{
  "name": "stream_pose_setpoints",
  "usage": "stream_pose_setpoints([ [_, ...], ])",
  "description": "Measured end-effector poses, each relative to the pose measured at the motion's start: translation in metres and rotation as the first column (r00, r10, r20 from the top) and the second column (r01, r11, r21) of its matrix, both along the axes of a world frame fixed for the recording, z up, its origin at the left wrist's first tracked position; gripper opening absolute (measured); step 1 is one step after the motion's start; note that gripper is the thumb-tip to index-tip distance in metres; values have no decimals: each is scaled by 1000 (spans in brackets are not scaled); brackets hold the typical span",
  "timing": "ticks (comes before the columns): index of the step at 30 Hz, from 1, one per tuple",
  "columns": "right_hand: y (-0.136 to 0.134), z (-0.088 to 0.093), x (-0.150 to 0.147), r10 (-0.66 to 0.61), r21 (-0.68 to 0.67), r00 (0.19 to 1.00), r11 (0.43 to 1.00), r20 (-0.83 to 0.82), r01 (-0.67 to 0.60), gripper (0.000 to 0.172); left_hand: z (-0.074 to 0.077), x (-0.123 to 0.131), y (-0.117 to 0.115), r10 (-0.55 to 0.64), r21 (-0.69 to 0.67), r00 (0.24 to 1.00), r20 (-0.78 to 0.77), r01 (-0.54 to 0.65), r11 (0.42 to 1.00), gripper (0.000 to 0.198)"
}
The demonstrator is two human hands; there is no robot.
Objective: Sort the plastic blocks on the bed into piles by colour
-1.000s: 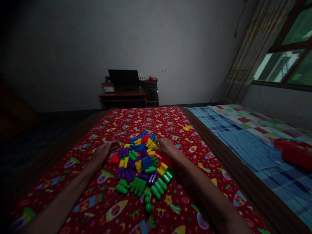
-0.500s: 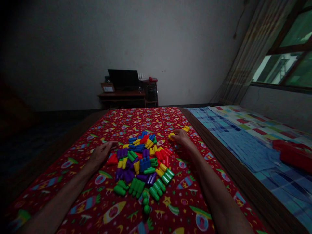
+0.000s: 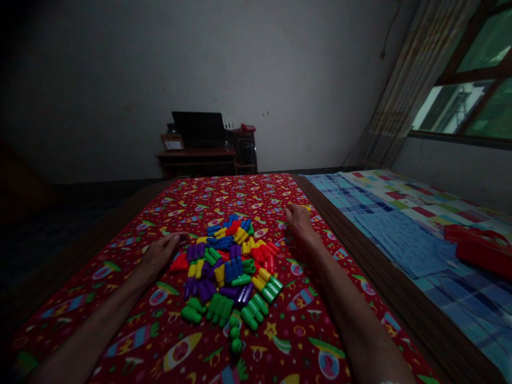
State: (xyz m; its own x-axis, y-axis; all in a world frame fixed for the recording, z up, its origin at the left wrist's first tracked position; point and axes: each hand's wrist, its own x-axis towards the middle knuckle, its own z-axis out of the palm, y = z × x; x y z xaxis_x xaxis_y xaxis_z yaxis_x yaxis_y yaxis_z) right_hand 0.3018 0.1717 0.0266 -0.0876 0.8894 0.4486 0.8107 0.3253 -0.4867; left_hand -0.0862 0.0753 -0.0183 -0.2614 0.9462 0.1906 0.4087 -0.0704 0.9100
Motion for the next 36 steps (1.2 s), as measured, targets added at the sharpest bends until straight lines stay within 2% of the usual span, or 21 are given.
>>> stream_pose_setpoints([
  [1,-6,3,-10,126,-65,992,990,32,-124,31,1,0,-1,0,-3,1000,-8,0,1000,57],
  [3,-19,7,-33,368,-229,927,911,79,-342,32,3,1,-2,0,-4,1000,-23,0,1000,56],
  [5,-32,8,-52,507,-357,855,824,113,-441,29,6,2,-3,3,-3,999,-35,-3,1000,56],
  [6,-37,8,-59,534,-387,836,803,129,-453,27,6,3,-4,2,-2,999,-38,-2,1000,56],
  [10,-43,4,-68,554,-413,821,786,140,-460,23,7,3,-3,8,-4,1000,-27,-8,1000,55],
  [12,-37,2,-66,549,-426,834,768,56,-477,24,6,3,-3,6,-8,1000,-25,-6,1000,54],
  [16,-22,4,-55,484,-453,847,718,-220,-528,27,5,2,-2,3,0,1000,-30,-3,1000,53],
  [17,-18,5,-51,450,-447,854,728,-260,-519,28,4,1,-2,2,2,1000,-29,-2,1000,54],
  [19,-9,6,-38,344,-392,893,808,-290,-439,29,1,-1,-1,1,6,1000,-23,-1,1000,55],
  [21,-1,7,-20,181,-307,943,914,-278,-266,27,-3,-3,1,-2,13,1000,-19,2,1000,56],
  [23,5,8,-2,2,-217,966,974,-259,-60,26,-5,-4,2,-6,17,1000,-17,6,1000,55],
  [25,7,11,12,-160,-127,963,983,-219,135,27,-6,-4,3,-9,14,1000,-12,9,1000,55],
  [27,5,15,16,-227,-40,962,974,-152,224,28,-5,-4,3,-11,5,1000,-6,11,1000,55],
  [29,-2,20,9,-144,-10,989,990,-44,144,28,-5,-4,2,-17,-2,1000,-7,17,1000,56],
  [31,-12,23,-8,87,-101,992,992,89,-78,29,-4,-4,2,-19,2,1000,-9,19,1000,56],
  [33,-25,25,-29,331,-296,924,917,189,-267,31,-5,-5,2,-15,7,1000,-15,15,1000,56],
  [35,-37,24,-47,470,-457,847,828,248,-325,29,-7,-7,3,-10,2,1000,-28,10,1000,57],
  [36,-41,24,-54,500,-498,823,804,269,-325,25,-8,-8,3,-10,-2,999,-34,10,1000,58],
])
